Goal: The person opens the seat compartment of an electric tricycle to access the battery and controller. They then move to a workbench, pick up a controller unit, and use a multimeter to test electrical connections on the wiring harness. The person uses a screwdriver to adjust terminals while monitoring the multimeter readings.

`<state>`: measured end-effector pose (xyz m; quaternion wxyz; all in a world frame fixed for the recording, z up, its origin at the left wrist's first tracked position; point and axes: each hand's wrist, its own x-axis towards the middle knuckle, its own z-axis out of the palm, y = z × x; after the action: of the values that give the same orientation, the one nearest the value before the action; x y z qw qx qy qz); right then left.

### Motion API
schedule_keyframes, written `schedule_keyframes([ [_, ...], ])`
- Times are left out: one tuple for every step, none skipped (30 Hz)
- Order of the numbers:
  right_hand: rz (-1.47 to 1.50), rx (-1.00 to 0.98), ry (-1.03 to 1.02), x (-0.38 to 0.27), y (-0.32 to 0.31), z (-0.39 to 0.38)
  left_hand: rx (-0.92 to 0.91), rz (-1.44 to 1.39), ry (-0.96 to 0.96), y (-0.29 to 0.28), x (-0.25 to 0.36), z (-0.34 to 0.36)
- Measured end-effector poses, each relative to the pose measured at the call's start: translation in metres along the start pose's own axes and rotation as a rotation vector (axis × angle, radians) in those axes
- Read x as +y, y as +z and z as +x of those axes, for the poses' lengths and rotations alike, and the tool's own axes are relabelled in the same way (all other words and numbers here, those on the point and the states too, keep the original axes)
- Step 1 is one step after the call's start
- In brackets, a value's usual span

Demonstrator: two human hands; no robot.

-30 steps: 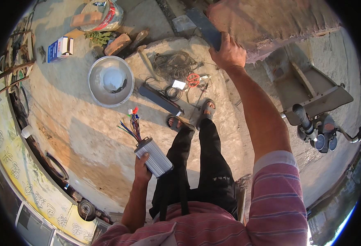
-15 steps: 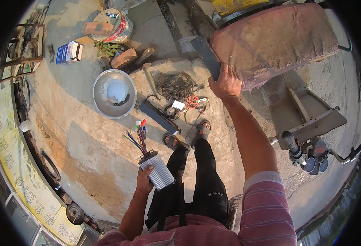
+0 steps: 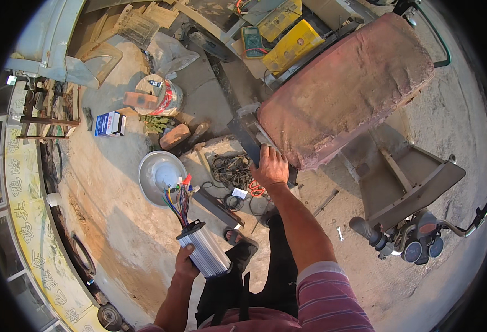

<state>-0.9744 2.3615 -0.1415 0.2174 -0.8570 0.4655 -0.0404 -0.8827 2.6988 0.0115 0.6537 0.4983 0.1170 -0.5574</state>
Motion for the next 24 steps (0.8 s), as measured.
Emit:
schedule_keyframes([
  [0.028,0.002,0.005,0.0,-0.001,0.0,-0.019,-0.006,0.013,0.015,0.002,0.005],
  [0.029,-0.001,-0.007,0.001,-0.002,0.0,-0.037,-0.011,0.025,0.03,0.005,0.009],
  [0.032,0.012,-0.024,0.001,-0.005,0.0,-0.054,-0.017,0.037,0.045,0.007,0.012],
  [0.07,-0.009,-0.012,0.0,-0.008,-0.001,-0.085,0.012,0.055,0.061,0.01,0.015],
  [0.066,-0.054,-0.013,0.0,-0.013,-0.001,-0.116,0.038,0.071,0.077,0.011,0.017],
  [0.061,-0.093,-0.029,-0.001,-0.02,0.0,-0.169,0.065,0.095,0.092,0.012,0.019],
  [0.043,-0.171,-0.033,0.0,-0.028,0.0,-0.173,0.07,0.087,0.107,0.013,0.02],
  [0.085,-0.213,-0.027,0.003,-0.038,0.001,-0.203,0.079,0.088,0.122,0.014,0.021],
  [0.119,-0.261,-0.019,0.006,-0.049,0.006,-0.236,0.093,0.09,0.135,0.016,0.023],
  [0.15,-0.321,-0.003,0.008,-0.06,0.011,-0.209,0.071,0.1,0.148,0.017,0.026],
  [0.212,-0.333,0.005,0.014,-0.071,0.019,-0.21,0.097,0.116,0.158,0.019,0.03],
  [0.266,-0.361,0.024,0.025,-0.084,0.03,-0.215,0.109,0.122,0.168,0.02,0.035],
  [0.328,-0.38,0.033,0.038,-0.094,0.04,-0.216,0.118,0.122,0.176,0.021,0.038],
  [0.366,-0.357,0.076,0.05,-0.102,0.053,-0.265,0.134,0.135,0.182,0.023,0.042],
  [0.371,-0.307,0.114,0.064,-0.111,0.066,-0.258,0.135,0.118,0.187,0.024,0.046],
  [0.385,-0.248,0.141,0.08,-0.118,0.077,-0.276,0.135,0.109,0.191,0.026,0.05],
  [0.355,-0.225,0.172,0.097,-0.127,0.088,-0.295,0.138,0.107,0.194,0.027,0.052],
  [0.331,-0.194,0.209,0.114,-0.137,0.101,-0.286,0.145,0.107,0.197,0.029,0.055],
  [0.316,-0.168,0.248,0.131,-0.147,0.111,-0.276,0.154,0.108,0.2,0.031,0.057],
  [0.307,-0.14,0.295,0.147,-0.156,0.121,-0.267,0.164,0.108,0.203,0.034,0.061],
  [0.333,-0.087,0.301,0.163,-0.166,0.129,-0.262,0.174,0.106,0.205,0.037,0.064],
  [0.364,-0.03,0.317,0.177,-0.177,0.137,-0.279,0.181,0.088,0.208,0.041,0.07],
  [0.358,0.008,0.32,0.189,-0.185,0.144,-0.278,0.184,0.088,0.211,0.046,0.076],
  [0.358,0.052,0.334,0.201,-0.194,0.152,-0.278,0.189,0.086,0.214,0.051,0.084],
])
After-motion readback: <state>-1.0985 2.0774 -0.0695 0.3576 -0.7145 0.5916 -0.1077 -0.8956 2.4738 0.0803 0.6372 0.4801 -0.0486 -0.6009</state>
